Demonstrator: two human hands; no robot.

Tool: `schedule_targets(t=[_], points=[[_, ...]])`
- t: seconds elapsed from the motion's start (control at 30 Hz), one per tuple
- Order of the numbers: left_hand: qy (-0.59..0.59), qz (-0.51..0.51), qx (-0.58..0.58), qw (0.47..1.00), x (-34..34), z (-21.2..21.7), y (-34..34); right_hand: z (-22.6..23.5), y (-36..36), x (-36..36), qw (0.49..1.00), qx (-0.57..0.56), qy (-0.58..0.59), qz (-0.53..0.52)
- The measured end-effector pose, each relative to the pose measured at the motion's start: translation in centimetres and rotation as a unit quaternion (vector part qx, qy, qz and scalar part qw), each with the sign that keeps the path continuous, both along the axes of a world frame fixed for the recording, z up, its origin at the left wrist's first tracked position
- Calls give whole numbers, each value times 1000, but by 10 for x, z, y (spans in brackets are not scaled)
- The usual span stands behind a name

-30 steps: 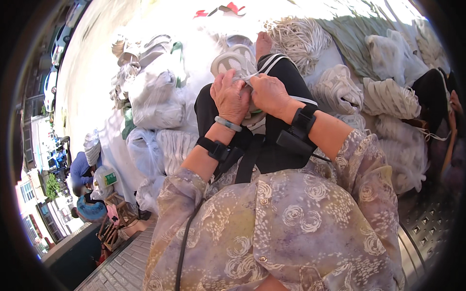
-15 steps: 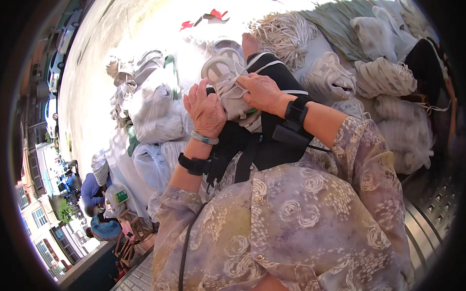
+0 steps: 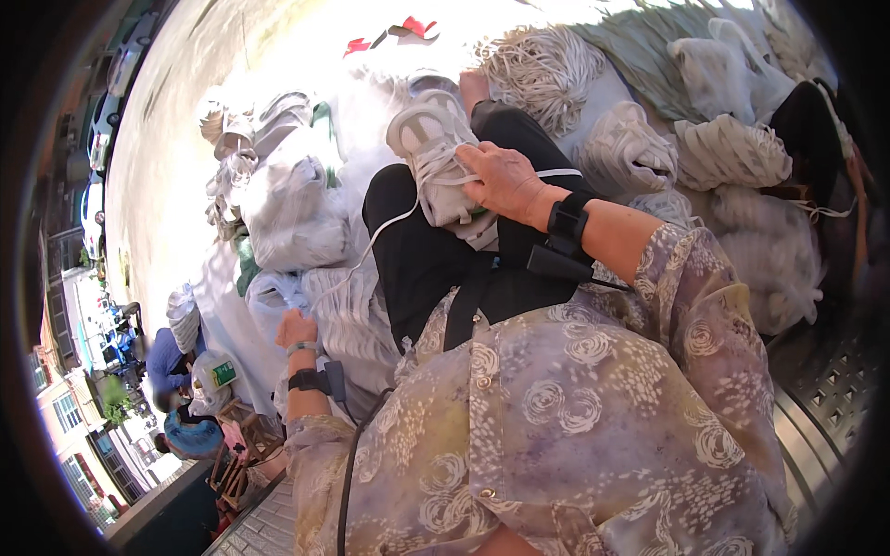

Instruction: Manually insert laces into the eyelets of a shoe upper.

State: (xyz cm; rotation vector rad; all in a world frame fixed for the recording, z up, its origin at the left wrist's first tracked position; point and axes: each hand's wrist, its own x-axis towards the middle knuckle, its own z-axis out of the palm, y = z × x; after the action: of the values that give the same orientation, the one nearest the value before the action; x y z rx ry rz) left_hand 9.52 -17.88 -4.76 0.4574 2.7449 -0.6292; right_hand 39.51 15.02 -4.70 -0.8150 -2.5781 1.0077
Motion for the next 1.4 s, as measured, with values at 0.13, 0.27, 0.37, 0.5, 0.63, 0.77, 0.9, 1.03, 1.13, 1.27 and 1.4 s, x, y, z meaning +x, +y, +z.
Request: schedule_targets(t=[0.13,0.27,0.37,0.5,0.63,0.77,0.9,1.03,1.13,1.27,1.4], points=[[35,-300,336,892,33,-23,79,8,-1,-4,997,-73,15,-38],[-34,-379,459,802,87,-5,168,7,2,-8,990,-114,-36,-73],[-53,-446,452,771,109,-5,195,0,0,-8,995,-63,-26,-69],[-97,-448,460,760,119,-1,203,0,1,-10,994,-75,-47,-66],[-165,-480,440,741,134,27,182,-2,3,-9,994,-66,-51,-67],[-121,-579,289,753,119,40,138,1,6,-6,987,-127,-57,-81],[-105,-519,272,803,91,38,96,3,7,-6,986,-138,-57,-78],[-52,-523,329,785,91,45,99,2,7,-6,989,-124,-37,-65],[4,-531,343,775,84,57,108,10,12,-1,993,-111,-45,-20],[77,-556,321,763,68,64,122,17,28,14,994,70,-21,85],[57,-568,340,748,51,46,122,18,50,31,978,172,-22,119]])
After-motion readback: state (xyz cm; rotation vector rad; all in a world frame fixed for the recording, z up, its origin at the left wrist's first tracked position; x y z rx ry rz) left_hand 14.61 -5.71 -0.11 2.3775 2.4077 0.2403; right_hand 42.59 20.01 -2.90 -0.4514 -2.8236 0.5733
